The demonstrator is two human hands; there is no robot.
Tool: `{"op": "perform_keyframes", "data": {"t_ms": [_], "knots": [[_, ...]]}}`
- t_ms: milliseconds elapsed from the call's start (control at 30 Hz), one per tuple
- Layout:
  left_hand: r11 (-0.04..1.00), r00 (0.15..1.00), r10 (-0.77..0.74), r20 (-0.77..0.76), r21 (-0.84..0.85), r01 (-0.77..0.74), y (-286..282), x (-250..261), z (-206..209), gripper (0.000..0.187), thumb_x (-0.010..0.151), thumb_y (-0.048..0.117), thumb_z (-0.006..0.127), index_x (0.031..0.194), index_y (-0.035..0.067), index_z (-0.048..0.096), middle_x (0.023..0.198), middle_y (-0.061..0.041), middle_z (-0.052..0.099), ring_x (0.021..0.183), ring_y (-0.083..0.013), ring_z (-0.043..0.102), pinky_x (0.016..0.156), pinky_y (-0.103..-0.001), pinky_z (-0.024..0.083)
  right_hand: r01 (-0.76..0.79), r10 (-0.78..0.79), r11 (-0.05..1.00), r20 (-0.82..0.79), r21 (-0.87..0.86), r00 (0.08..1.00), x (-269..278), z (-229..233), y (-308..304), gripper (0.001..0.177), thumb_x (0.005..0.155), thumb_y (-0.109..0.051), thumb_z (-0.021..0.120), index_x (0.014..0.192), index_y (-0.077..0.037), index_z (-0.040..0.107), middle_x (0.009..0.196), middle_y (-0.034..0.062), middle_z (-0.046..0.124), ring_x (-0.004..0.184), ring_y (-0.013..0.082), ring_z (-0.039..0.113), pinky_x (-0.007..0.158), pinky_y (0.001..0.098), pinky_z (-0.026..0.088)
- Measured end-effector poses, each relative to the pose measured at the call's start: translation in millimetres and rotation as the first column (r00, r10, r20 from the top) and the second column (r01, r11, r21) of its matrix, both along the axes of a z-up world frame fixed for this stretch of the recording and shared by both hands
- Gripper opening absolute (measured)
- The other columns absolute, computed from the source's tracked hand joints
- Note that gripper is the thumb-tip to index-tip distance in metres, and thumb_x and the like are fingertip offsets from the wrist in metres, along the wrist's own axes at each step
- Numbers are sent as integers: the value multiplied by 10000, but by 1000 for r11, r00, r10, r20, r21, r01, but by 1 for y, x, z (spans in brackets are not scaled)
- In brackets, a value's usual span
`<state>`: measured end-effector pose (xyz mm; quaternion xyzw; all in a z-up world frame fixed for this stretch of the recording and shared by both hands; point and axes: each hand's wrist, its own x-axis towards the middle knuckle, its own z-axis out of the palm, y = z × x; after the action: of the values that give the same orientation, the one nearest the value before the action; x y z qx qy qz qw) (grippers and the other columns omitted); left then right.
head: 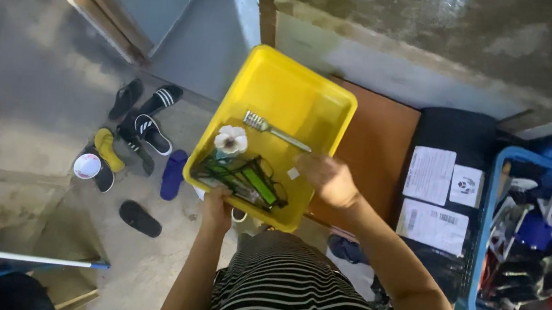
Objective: Organize household items, tools, and packages on a shelf and in containers.
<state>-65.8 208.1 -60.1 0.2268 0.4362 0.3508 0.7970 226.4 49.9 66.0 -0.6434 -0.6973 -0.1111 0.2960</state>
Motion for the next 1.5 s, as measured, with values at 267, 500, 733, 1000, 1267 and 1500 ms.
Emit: {"op": "perform_keyframes", "data": {"t_ms": [267,500,733,1000,1267,1500], "knots": [[993,969,-66,237,-83,88,-28,35,26,207,789,-6,532,983,62,558,966,-68,598,933,-251,623,887,-436,537,32,-66,988,-224,-154,972,-33,64,-52,261,804,-28,697,1048,-105,749,1145,52,763,1052,249,713,938,433,546],[977,976,-194,99,-74,202,-53,50,-131,90,947,136,637,1001,77,595,900,-41,586,811,-204,574,723,-373,480,336,-313,942,-377,-6,872,2,79,-147,248,823,-31,785,1059,-65,716,1083,132,733,1025,319,672,908,440,538],[907,923,-371,102,-175,383,-106,76,-69,115,819,113,654,913,150,598,854,-4,606,777,-196,617,675,-348,505,796,-680,603,-489,50,546,63,77,-322,265,872,63,713,1122,-25,710,1065,154,688,1004,309,653,883,395,520],[932,928,-336,160,-87,352,-176,98,-19,210,733,99,628,941,119,612,1002,-27,680,933,-229,697,894,-406,580,975,-764,-16,-632,223,132,194,-31,-624,221,947,40,619,1153,16,696,1044,97,730,951,200,689,841,311,544],[959,915,-282,288,61,277,-218,80,61,328,760,86,592,1084,79,640,1032,-60,693,902,-242,706,824,-389,587,767,-365,315,-817,-559,-447,252,-110,-714,387,984,-242,668,1361,-163,708,839,2,614,635,153,516,560,329,447],[998,998,-44,50,37,42,-193,28,44,287,766,105,590,1050,99,626,1007,-18,701,884,-207,714,766,-334,594,804,-500,227,-775,-549,-387,277,-173,-733,379,998,-286,742,1266,-19,726,925,21,700,702,101,598,611,279,478]]}}
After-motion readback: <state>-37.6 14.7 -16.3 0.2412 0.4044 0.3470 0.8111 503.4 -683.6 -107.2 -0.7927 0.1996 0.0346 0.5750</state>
